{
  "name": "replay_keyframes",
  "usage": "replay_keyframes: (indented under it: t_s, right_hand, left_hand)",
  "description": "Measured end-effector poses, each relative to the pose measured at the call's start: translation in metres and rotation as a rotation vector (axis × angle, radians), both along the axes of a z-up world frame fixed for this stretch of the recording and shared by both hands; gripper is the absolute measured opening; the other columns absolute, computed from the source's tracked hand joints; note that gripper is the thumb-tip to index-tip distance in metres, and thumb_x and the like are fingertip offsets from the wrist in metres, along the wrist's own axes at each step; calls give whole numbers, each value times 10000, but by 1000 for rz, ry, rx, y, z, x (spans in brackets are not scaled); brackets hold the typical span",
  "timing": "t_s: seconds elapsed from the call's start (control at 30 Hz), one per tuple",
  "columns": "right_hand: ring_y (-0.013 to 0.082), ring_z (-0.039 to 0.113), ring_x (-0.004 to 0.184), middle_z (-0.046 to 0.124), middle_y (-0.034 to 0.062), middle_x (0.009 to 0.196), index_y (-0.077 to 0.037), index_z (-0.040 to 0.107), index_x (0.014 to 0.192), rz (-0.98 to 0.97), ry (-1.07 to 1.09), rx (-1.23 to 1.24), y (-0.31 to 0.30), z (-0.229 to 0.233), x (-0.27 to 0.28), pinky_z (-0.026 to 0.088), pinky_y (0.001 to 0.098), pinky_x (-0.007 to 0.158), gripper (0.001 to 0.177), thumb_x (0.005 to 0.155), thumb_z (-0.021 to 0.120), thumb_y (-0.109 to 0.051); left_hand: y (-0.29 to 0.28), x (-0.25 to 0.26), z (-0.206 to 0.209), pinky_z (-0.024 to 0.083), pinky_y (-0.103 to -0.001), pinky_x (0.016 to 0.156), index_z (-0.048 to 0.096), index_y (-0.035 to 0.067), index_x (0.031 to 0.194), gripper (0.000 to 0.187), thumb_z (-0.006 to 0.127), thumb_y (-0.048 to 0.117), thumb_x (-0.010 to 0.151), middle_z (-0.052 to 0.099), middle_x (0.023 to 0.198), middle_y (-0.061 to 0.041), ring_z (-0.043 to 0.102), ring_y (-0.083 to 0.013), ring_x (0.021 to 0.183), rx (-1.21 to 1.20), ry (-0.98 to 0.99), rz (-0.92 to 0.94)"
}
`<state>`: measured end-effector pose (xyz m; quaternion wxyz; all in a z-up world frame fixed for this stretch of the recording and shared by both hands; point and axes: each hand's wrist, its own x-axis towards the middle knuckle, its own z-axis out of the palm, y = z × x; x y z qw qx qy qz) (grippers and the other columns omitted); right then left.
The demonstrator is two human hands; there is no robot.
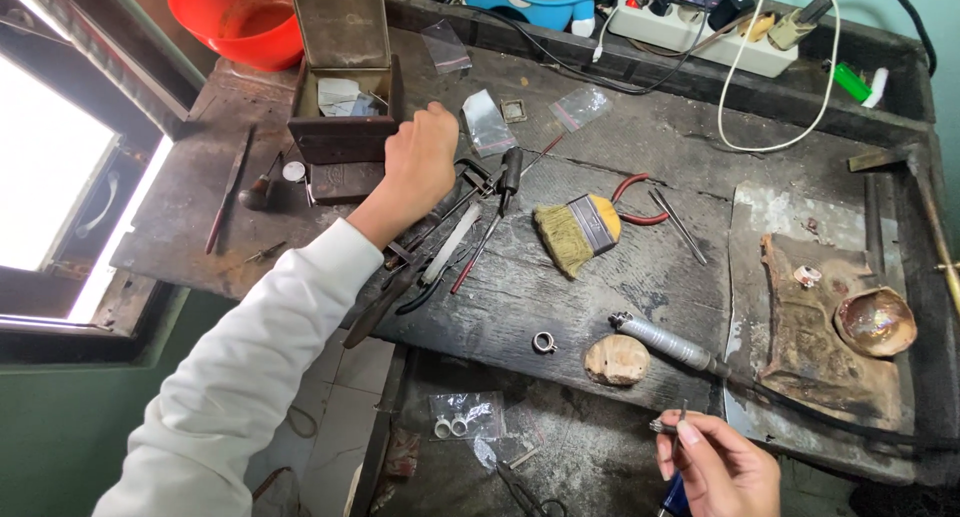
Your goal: Using a rotary tool to polish and refine a small metal jewelry component on a workbench
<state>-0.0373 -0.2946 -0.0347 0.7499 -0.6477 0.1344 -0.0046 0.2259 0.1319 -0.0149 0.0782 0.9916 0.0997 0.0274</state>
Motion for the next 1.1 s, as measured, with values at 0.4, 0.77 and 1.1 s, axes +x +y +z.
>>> replay_keyframes:
  t_s: [0.4, 0.77, 1.1]
  right_hand:
    - [316, 641, 610, 714, 313, 1011, 143, 688, 996, 128, -165, 72, 14, 7, 11, 489, 333, 463, 144, 934, 627, 29]
    - [301, 614, 580, 714, 259, 1010, 145, 706, 1007, 201, -117, 64, 19, 25, 7, 500, 345, 493, 165, 947, 627, 13]
    - [299, 608, 569, 702, 257, 1018, 140, 696, 1009, 155, -61, 58, 11, 21, 4, 494, 341, 493, 167, 960, 618, 1]
  left_hand:
    - [-90, -200, 61, 717, -408, 729, 603, -31, 1051, 92, 628, 23, 981, 608, 890, -120, 760, -265, 749, -1828, 140, -142]
    - [-110, -215, 77, 688, -338, 764, 653, -55, 1088, 187, 688, -30, 906, 661, 941, -135, 809, -317, 849, -1898, 256, -153]
    - [-112, -217, 82, 704, -369, 757, 666, -97, 1041, 175, 675, 47, 943, 703, 852, -211, 808, -335, 815, -1970, 335, -110]
